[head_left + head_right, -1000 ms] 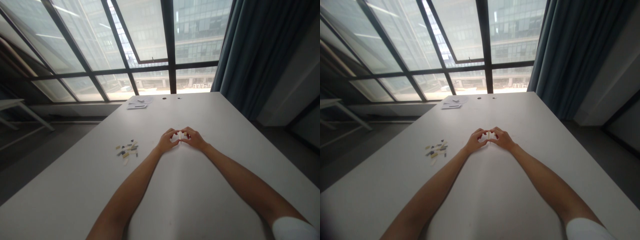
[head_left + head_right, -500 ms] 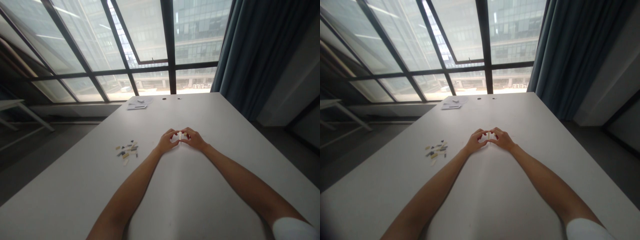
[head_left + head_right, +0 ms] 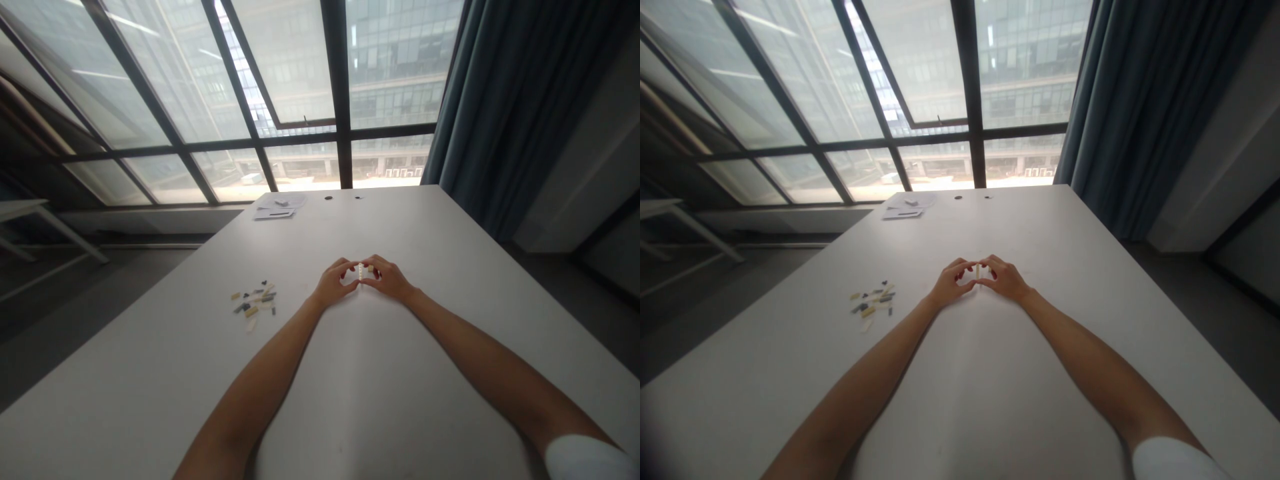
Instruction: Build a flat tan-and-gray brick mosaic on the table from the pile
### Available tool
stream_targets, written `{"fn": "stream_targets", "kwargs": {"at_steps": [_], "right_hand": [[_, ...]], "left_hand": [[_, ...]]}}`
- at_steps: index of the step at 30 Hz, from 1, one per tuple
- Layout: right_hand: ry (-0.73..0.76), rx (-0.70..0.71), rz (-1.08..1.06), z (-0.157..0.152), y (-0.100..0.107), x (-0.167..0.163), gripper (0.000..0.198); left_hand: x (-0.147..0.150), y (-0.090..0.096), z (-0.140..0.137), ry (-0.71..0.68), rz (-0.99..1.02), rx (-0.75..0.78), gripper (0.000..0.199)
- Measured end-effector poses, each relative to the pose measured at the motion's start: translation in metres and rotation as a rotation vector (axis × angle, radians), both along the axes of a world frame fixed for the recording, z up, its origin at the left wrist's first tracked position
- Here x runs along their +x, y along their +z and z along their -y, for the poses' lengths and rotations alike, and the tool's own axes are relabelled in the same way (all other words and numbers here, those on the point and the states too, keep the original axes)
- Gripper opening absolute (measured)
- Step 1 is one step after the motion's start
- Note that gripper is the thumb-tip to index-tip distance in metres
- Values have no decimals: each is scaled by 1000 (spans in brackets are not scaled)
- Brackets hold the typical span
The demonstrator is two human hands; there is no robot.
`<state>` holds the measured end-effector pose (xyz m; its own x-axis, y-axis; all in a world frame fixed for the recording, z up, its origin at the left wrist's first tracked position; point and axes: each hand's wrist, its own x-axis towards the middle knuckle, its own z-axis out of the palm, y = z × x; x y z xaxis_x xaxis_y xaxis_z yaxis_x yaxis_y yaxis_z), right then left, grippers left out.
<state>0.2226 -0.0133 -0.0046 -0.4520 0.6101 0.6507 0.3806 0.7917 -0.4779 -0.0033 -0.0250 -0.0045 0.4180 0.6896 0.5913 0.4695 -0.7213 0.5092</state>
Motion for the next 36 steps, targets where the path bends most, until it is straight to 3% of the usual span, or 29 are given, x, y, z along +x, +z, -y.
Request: {"fn": "stream_targets", "kwargs": {"at_steps": [14, 23, 36], "right_hand": [[-13, 1, -11, -4, -5, 0, 39], [-122, 16, -5, -4, -5, -1, 37], [-169, -25, -27, -3, -2, -1, 29]], "left_hand": [[1, 3, 1, 18, -30, 2, 53], [2, 6, 1, 29, -39, -12, 40], [2, 2, 0, -3, -41, -18, 36]]}}
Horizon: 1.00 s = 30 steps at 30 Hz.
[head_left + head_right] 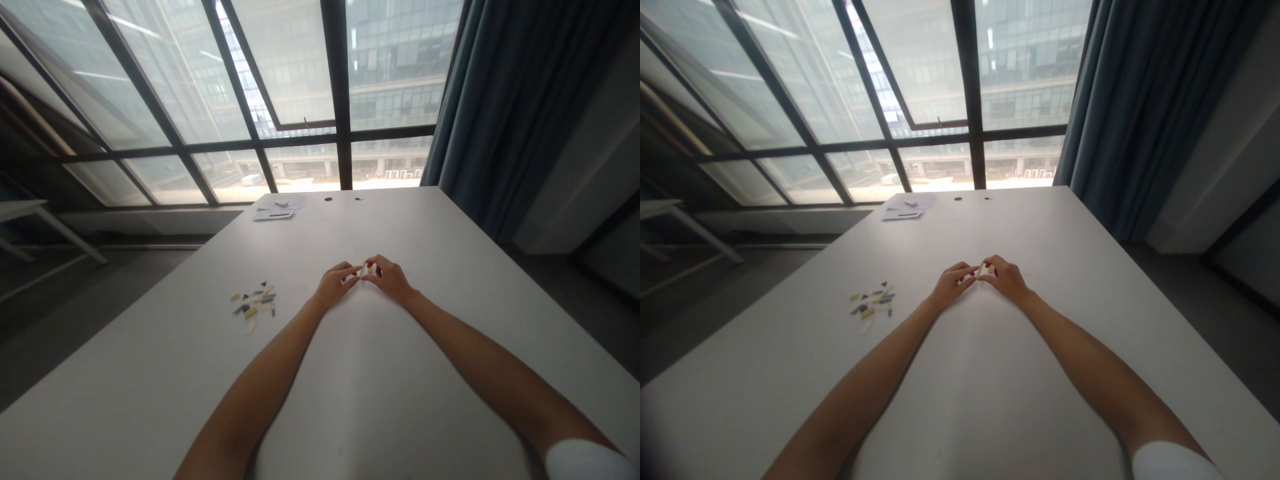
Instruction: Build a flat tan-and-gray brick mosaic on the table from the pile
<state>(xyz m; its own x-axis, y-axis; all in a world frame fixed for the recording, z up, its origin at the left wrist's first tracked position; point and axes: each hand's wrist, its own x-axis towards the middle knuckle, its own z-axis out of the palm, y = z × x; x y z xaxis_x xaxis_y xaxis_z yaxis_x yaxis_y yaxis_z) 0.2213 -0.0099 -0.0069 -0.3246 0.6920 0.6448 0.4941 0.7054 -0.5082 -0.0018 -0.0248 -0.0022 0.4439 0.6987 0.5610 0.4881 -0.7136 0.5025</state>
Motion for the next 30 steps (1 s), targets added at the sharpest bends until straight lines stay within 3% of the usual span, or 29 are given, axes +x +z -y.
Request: {"fn": "stream_targets", "kwargs": {"at_steps": [30], "right_hand": [[-88, 51, 26, 0, -3, -1, 19]], "left_hand": [[4, 2, 2, 82, 12, 2, 17]]}}
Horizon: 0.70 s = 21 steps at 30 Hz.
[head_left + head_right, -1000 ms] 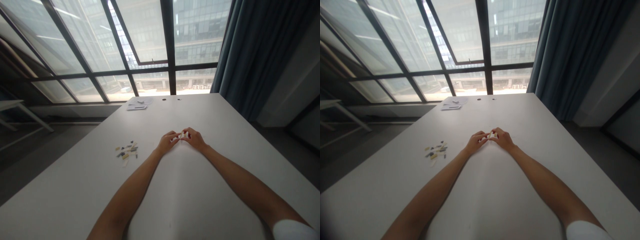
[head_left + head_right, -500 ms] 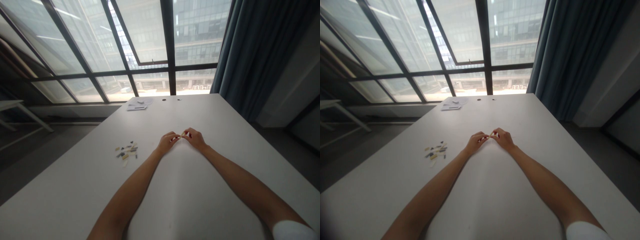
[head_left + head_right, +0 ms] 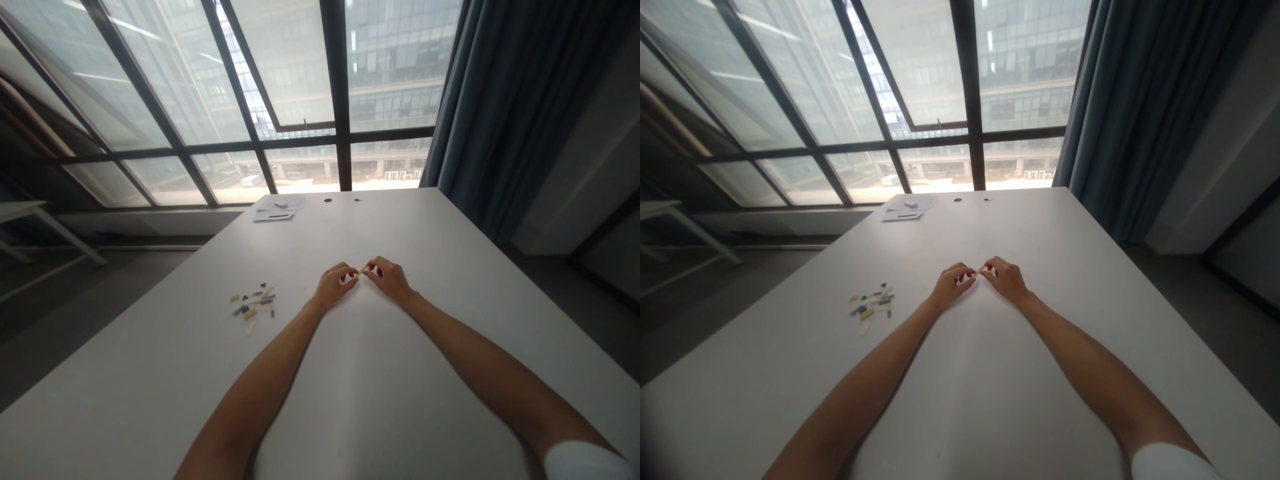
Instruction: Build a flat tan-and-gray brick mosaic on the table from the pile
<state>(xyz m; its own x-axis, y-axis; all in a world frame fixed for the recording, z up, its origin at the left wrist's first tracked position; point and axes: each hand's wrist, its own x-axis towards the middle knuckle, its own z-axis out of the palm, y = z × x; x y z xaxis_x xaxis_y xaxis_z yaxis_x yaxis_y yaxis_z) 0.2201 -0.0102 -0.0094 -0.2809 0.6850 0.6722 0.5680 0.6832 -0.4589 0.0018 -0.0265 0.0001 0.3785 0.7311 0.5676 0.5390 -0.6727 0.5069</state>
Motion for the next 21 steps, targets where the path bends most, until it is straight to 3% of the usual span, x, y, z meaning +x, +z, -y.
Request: {"fn": "stream_targets", "kwargs": {"at_steps": [13, 21], "right_hand": [[30, 12, 37, 0, 0, 0, 22], [61, 11, 46, 2, 1, -2, 15]], "left_hand": [[1, 0, 0, 25, 15, 49, 15], [0, -1, -1, 122, 14, 74, 15]]}}
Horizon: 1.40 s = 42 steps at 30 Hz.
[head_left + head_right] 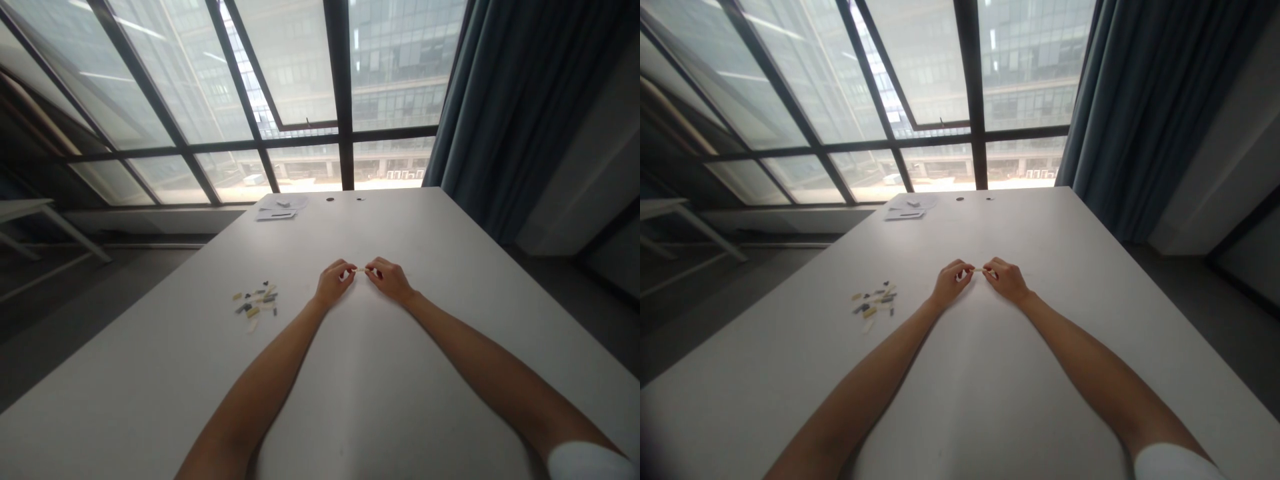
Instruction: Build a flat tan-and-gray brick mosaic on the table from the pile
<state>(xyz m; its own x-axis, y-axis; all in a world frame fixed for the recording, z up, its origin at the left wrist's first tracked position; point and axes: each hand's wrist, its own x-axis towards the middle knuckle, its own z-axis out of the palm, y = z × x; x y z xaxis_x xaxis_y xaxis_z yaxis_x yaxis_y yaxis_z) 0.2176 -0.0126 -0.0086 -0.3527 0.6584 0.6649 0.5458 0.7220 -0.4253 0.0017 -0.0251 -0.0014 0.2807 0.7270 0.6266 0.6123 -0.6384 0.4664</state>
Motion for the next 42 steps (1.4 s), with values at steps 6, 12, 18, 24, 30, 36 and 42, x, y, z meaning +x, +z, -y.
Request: {"fn": "stream_targets", "kwargs": {"at_steps": [6, 12, 18, 24, 30, 36, 42], "right_hand": [[45, -22, -11, 2, 3, -1, 13], [50, -29, -1, 0, 1, 1, 13], [95, -14, 38, 1, 2, 0, 13], [176, -43, 74, 1, 3, 1, 19], [235, -43, 84, 2, 4, 0, 22], [238, -24, 100, 3, 4, 0, 20], [193, -20, 88, 2, 1, -1, 16]], "left_hand": [[-2, -1, -1, 40, 23, 4, 16], [-4, -5, -6, 75, 99, 16, 16], [-5, -6, -8, 73, 107, 18, 15], [-5, -4, -6, 39, 81, 8, 13], [-3, 0, -3, 5, 75, -8, 13], [-4, -1, -4, 12, 70, 2, 13], [-4, -4, -7, -54, 95, -2, 12]]}}
